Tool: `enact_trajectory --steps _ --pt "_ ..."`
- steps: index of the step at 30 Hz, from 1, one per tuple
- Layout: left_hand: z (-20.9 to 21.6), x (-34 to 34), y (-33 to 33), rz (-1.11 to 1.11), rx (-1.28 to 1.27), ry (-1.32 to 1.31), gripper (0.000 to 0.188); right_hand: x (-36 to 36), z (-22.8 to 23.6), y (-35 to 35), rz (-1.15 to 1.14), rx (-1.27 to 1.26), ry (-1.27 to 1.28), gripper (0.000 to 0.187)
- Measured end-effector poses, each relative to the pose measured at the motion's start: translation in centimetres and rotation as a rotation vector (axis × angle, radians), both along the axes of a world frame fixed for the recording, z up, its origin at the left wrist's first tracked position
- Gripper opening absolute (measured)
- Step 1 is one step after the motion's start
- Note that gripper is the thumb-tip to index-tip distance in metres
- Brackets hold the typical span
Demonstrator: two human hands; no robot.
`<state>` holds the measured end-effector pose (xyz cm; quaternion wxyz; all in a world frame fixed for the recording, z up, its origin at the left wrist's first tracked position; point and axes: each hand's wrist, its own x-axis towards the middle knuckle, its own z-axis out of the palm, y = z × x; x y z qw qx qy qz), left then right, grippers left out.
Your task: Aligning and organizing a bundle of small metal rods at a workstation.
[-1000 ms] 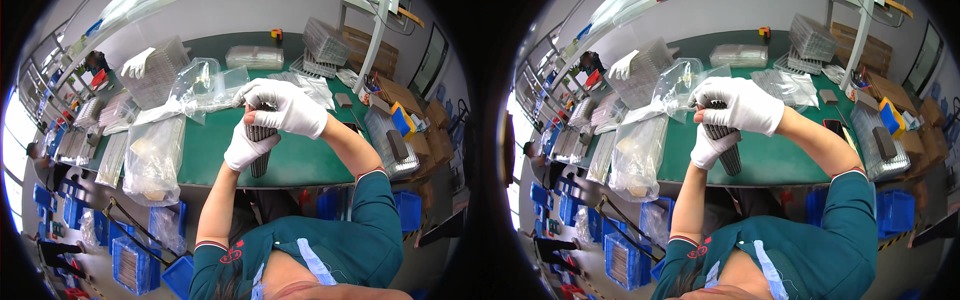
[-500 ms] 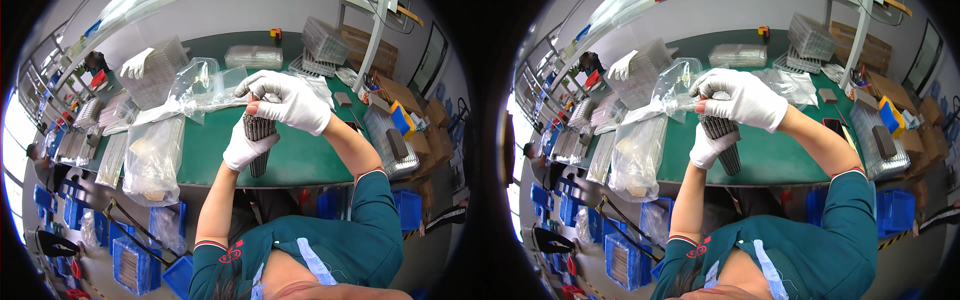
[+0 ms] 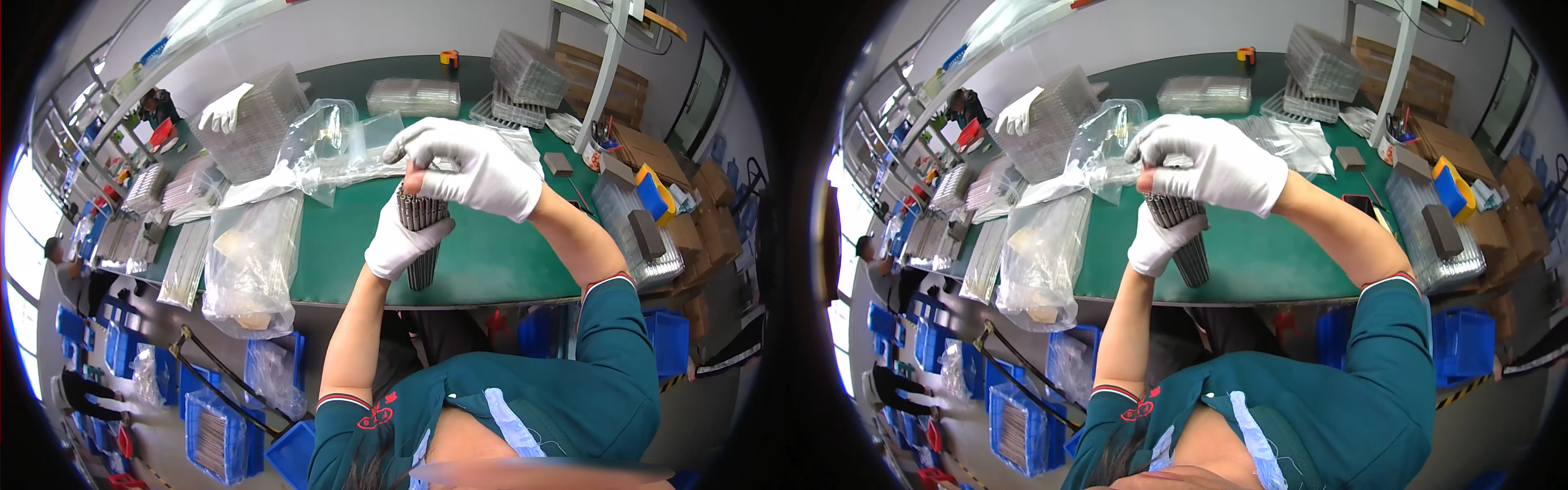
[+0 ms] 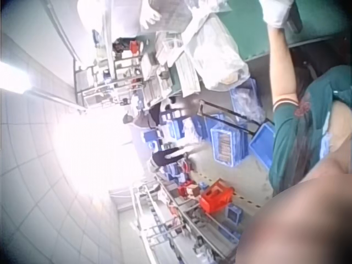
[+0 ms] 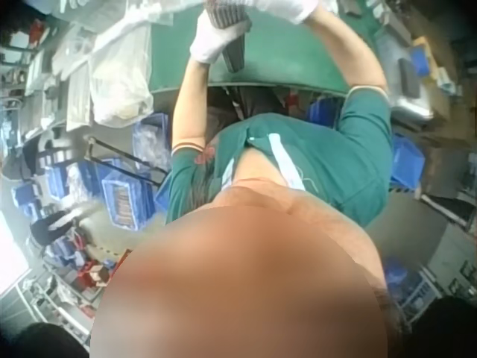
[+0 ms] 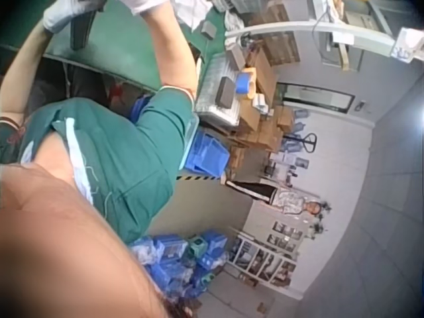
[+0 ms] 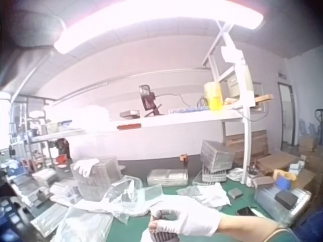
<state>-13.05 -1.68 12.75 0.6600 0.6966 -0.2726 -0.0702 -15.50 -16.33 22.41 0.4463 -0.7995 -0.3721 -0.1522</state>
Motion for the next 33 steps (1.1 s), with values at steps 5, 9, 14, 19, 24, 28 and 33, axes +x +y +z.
enact_trajectory --steps 5,9,14,19,24,28,33 --pt "0.0 0.2 0.1 -0.047 0.009 -0.004 0.056 0.5 0.3 -0.3 -0.025 0.055 0.027 0.021" --pt "0.5 -0.3 0.2 -0.021 0.008 0.038 0.055 0.6 -0.5 -0.1 -0.08 -0.009 0.063 0.021" --pt "0.5 -0.1 0.1 -0.039 0.004 0.02 0.055 0.4 -1.0 -0.2 -0.006 -0.073 -0.01 0.016" --pt "0.2 0.0 0.3 -0.045 0.001 0.029 0.054 0.2 -0.3 -0.3 -0.017 0.057 0.051 0.018" --pt "0.0 0.2 0.1 -0.1 -0.034 0.051 0.052 0.4 0.0 -0.7 -0.054 0.032 0.052 0.017" --pt "0.0 0.1 0.1 -0.052 -0.028 0.031 0.052 0.8 -1.1 -0.6 -0.119 0.077 0.131 0.024" --pt "0.2 0.0 0.0 -0.024 0.022 0.035 0.053 0.6 -1.1 -0.4 -0.121 0.002 0.018 0.019"
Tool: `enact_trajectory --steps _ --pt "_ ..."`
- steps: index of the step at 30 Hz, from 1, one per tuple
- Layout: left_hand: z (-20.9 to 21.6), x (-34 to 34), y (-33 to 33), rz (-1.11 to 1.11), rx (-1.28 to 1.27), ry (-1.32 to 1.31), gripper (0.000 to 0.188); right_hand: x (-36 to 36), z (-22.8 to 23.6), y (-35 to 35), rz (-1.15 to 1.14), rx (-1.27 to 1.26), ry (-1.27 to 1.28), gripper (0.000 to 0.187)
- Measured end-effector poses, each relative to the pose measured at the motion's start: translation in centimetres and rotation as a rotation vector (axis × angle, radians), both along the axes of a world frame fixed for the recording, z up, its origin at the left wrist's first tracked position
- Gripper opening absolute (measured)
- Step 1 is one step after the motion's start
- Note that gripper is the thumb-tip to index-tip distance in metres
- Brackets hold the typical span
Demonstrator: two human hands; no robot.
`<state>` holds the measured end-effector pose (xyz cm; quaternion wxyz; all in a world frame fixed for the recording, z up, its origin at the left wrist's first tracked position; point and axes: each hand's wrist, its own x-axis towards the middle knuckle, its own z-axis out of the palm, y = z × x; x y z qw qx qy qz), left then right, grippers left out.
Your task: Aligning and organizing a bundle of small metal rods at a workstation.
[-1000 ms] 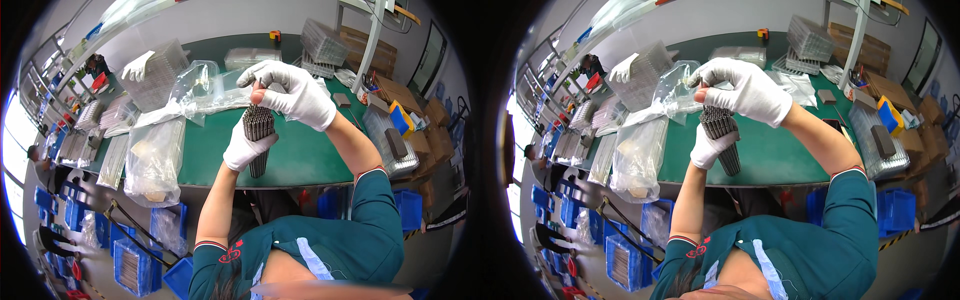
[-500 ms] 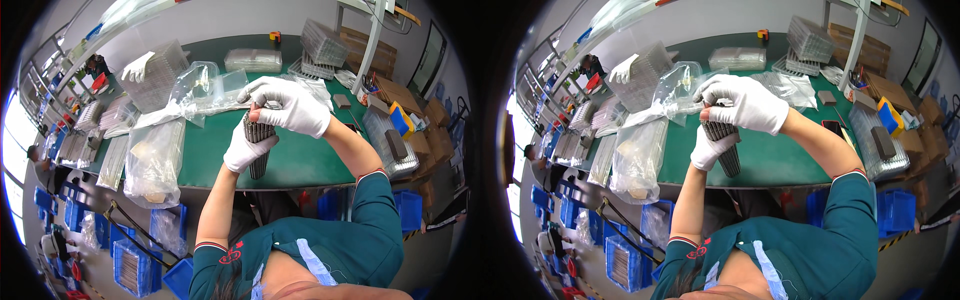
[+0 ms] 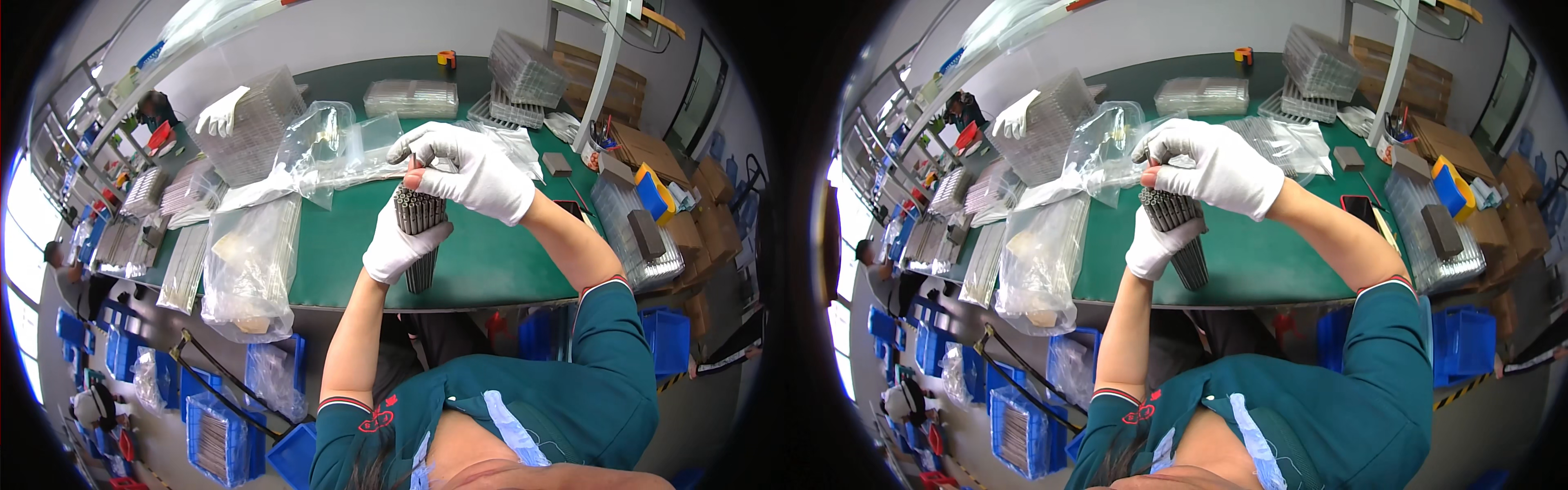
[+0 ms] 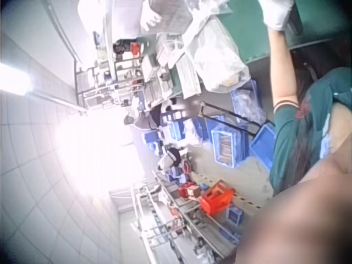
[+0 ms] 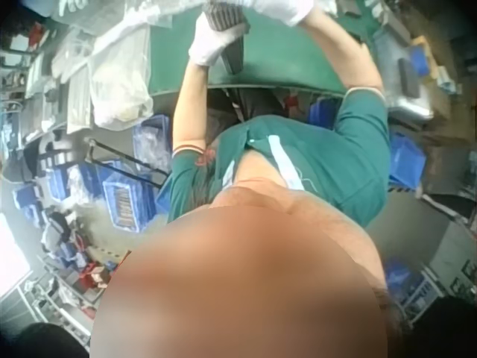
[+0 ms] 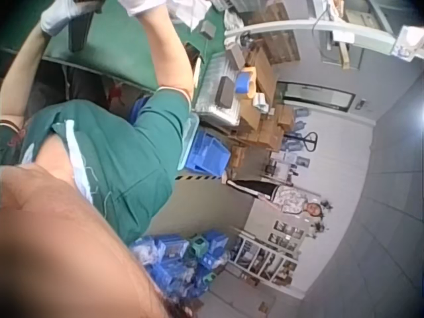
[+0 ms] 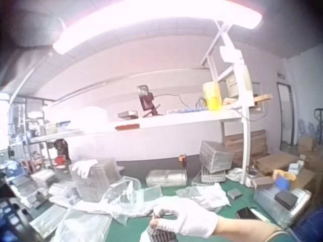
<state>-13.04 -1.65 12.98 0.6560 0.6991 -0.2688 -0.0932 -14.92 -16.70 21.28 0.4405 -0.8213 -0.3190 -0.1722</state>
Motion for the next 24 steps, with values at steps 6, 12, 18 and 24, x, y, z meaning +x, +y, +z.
enact_trajectory --steps 6,12,18,24 --pt "0.2 0.0 0.0 -0.034 0.003 0.036 0.059 0.0 0.1 -0.3 0.052 -0.008 0.048 0.016" --pt "0.0 0.1 0.1 0.043 0.049 -0.063 0.06 -0.2 0.5 0.0 0.041 -0.106 0.057 0.018" --pt "0.2 -0.4 0.1 -0.021 0.008 -0.036 0.054 -0.9 1.2 -0.8 0.065 -0.196 -0.08 0.019" --pt "0.0 -0.1 -0.1 -0.012 0.025 -0.044 0.052 -0.5 1.1 -0.1 -0.008 -0.179 -0.308 0.014"
